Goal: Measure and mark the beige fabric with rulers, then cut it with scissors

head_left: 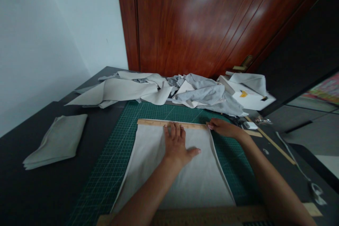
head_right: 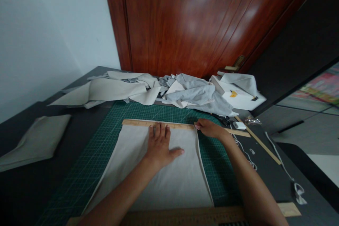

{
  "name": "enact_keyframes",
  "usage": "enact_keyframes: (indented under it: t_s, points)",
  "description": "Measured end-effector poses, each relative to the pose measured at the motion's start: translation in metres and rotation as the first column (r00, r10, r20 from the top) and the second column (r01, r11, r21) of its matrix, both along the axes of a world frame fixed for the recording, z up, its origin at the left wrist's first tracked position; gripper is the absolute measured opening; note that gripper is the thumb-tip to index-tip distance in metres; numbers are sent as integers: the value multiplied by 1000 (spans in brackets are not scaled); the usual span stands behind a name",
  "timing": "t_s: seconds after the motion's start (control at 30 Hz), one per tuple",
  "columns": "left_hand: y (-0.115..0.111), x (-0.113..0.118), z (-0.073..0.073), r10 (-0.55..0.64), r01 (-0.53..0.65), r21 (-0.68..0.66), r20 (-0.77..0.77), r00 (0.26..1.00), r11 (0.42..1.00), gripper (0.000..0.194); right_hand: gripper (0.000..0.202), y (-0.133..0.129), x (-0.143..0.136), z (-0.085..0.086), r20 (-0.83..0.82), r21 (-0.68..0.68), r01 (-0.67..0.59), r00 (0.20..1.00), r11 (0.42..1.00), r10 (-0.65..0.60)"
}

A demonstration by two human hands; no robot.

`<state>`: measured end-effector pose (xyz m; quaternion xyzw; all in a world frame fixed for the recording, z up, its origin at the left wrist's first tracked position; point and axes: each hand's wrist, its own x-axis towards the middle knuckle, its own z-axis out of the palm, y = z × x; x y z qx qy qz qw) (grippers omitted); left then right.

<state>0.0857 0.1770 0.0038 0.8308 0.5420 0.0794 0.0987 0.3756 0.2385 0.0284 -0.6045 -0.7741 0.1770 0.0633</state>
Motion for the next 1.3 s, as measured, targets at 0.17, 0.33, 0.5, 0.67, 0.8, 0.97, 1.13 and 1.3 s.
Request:
enact_keyframes:
  t_s: [0.17, 0.33, 0.5, 0.67, 0.8, 0.97, 1.13, 1.3]
  points:
    - [0, 0, 2, 0, 0, -9, 0, 1000, 1000, 116, 28, -1, 2, 6, -20, 77, 22, 1000, 997, -20]
    - [0, 0, 1, 2, -2, 4, -5, 1000, 1000, 116, 27, 0, -1, 8, -57, 175, 26, 998, 984, -16]
    - [0, 0, 1, 1, -1, 15, -16, 1000, 1000, 117, 27, 1, -4, 7, 24, 169, -12, 1000, 986, 8]
    - [0, 0, 3, -2, 1, -5, -22, 1000, 1000, 118, 30, 1, -5, 4, 162, 155, 69, 982, 986, -94]
    - [0, 0, 2, -5, 5, -17, -15, 1000, 1000, 118, 21, -1, -4, 7, 215, 101, 70, 972, 992, -90]
    - [0, 0, 0, -4, 4, 6, -15, 1000, 1000, 117, 15, -4, -4, 14, 209, 39, 14, 978, 999, -21]
    - [0, 0, -1, -4, 4, 25, -14, 1000, 1000, 117, 15, -6, -6, 17, 186, -12, -31, 982, 999, 33]
    - [0, 0, -2, -4, 4, 48, -1, 1000, 999, 116, 16, -6, -10, 16, 180, -7, -59, 982, 998, 59]
